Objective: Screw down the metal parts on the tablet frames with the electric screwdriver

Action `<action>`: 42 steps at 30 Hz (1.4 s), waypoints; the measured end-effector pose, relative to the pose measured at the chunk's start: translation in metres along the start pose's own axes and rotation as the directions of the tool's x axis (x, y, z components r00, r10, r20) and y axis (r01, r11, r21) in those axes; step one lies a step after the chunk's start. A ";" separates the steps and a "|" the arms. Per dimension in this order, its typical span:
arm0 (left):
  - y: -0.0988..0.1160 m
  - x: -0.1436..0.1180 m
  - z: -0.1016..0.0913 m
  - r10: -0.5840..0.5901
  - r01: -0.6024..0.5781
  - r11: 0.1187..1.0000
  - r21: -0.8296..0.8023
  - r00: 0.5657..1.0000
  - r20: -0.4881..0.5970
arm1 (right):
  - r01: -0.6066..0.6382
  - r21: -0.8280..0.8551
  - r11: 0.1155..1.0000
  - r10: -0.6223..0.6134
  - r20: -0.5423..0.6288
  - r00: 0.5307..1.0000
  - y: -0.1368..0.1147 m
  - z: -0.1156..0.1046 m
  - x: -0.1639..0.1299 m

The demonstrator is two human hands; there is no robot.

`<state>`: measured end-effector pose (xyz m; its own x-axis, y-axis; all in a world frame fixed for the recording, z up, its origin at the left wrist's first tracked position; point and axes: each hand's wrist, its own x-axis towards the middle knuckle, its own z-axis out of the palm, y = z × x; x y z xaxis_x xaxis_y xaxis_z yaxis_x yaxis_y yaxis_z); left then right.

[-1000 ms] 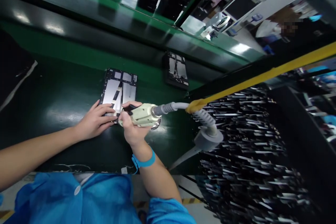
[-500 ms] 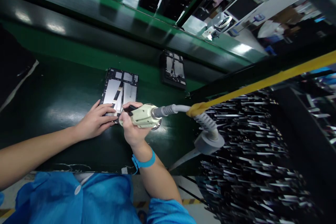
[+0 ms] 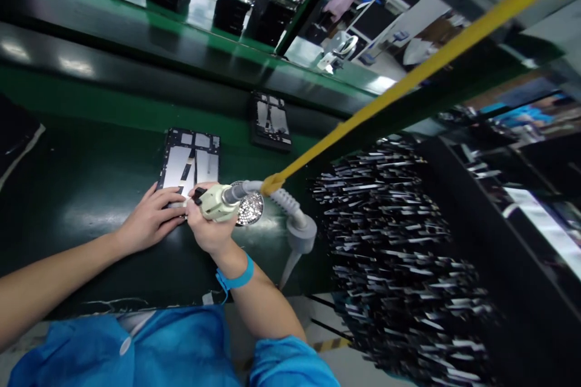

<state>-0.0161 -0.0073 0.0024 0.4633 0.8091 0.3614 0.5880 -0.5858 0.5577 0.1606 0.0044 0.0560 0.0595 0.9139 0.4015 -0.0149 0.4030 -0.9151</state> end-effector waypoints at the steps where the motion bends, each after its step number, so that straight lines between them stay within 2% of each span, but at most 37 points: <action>1: 0.000 0.000 0.000 0.002 -0.002 1.000 0.001 1.000 -0.001 | -0.004 0.017 1.000 0.004 -0.009 1.000 -0.001 -0.003 0.003; 4: -0.001 0.000 0.001 0.007 -0.007 1.000 0.009 1.000 0.005 | 0.035 0.043 0.998 -0.028 -0.155 0.988 -0.007 -0.020 0.017; 6: 0.000 0.000 0.000 0.007 -0.008 1.000 0.017 1.000 0.014 | 0.090 -0.013 0.996 -0.090 -0.298 0.950 -0.008 -0.034 0.029; 8: 0.000 0.000 -0.001 0.008 -0.008 1.000 0.026 1.000 0.019 | 0.108 -0.100 0.989 -0.137 -0.373 0.918 -0.005 -0.047 0.039; 14: 0.001 0.000 -0.003 0.011 -0.012 1.000 0.029 1.000 0.022 | 0.101 -0.184 0.978 -0.165 -0.378 0.911 0.016 -0.064 0.054; 19: 0.000 -0.001 -0.004 0.020 -0.021 0.999 0.034 0.999 0.041 | 0.097 -0.206 0.974 -0.177 -0.417 0.892 0.018 -0.070 0.057; 27: 0.001 -0.001 -0.006 0.003 -0.003 1.000 0.013 0.999 0.054 | 0.058 -0.202 0.978 -0.128 -0.351 0.928 0.020 -0.063 0.048; 42: 0.000 -0.001 -0.004 0.016 -0.017 1.000 0.019 0.999 0.049 | 0.039 -0.172 0.984 -0.102 -0.374 0.922 0.025 -0.061 0.046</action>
<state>-0.0197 -0.0075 0.0051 0.5043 0.7967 0.3332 0.5929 -0.5999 0.5372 0.2235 0.0540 0.0492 0.4299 0.7833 0.4490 0.1589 0.4239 -0.8916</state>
